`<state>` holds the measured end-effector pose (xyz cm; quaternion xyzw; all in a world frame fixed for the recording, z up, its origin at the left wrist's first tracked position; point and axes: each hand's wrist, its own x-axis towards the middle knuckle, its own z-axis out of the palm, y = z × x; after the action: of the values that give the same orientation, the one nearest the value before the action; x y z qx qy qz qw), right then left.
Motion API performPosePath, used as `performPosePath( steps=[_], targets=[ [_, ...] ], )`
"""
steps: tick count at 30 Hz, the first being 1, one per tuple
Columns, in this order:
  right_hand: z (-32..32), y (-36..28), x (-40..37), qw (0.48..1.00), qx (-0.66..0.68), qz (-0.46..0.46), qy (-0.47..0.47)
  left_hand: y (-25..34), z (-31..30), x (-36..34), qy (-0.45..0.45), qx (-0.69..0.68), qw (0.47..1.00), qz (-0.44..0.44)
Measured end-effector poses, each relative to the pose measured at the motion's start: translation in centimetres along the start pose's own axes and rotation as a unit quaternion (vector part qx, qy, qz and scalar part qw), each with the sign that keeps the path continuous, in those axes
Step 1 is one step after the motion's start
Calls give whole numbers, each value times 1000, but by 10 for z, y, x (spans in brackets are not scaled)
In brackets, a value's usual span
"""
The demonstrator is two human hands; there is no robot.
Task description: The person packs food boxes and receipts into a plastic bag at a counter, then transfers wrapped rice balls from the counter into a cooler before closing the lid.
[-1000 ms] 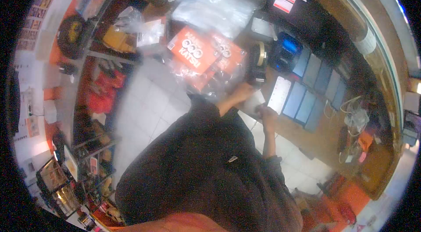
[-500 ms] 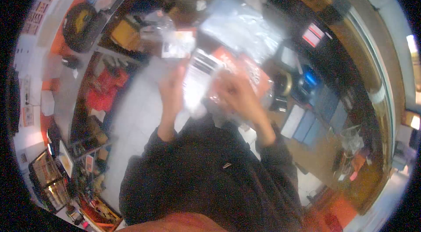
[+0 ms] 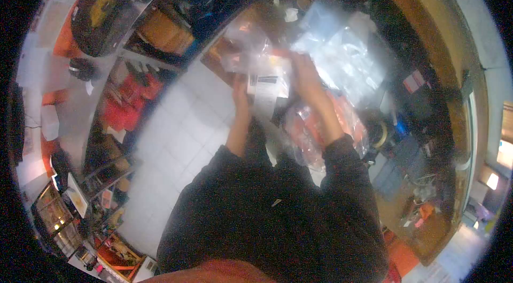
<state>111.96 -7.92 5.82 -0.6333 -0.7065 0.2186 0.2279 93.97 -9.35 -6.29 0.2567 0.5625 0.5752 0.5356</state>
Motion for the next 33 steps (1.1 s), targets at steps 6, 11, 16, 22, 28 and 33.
performPosePath(
  steps=[6, 11, 16, 22, 28, 33],
  targets=[
    [32, -4, 35, 971, 43, -224, -73, -28, -31, 10, -60, 67, 987, -132],
    [33, -14, 6, 977, 189, -76, 62, -2, -26, 4, -142, 58, 988, -8],
    [-145, -48, -52, 836, 440, -105, 311, 46, -55, -14, -187, 65, 979, 42],
    [-424, -8, -176, 718, -100, -113, 679, -7, -136, -94, -12, 67, 996, -52],
    [-561, 56, -286, 747, -77, -61, 658, -147, -175, -172, 32, 105, 977, -185],
    [-621, 181, -314, 771, -184, 118, 598, -163, -104, -184, -51, 198, 960, -191]
  ],
)
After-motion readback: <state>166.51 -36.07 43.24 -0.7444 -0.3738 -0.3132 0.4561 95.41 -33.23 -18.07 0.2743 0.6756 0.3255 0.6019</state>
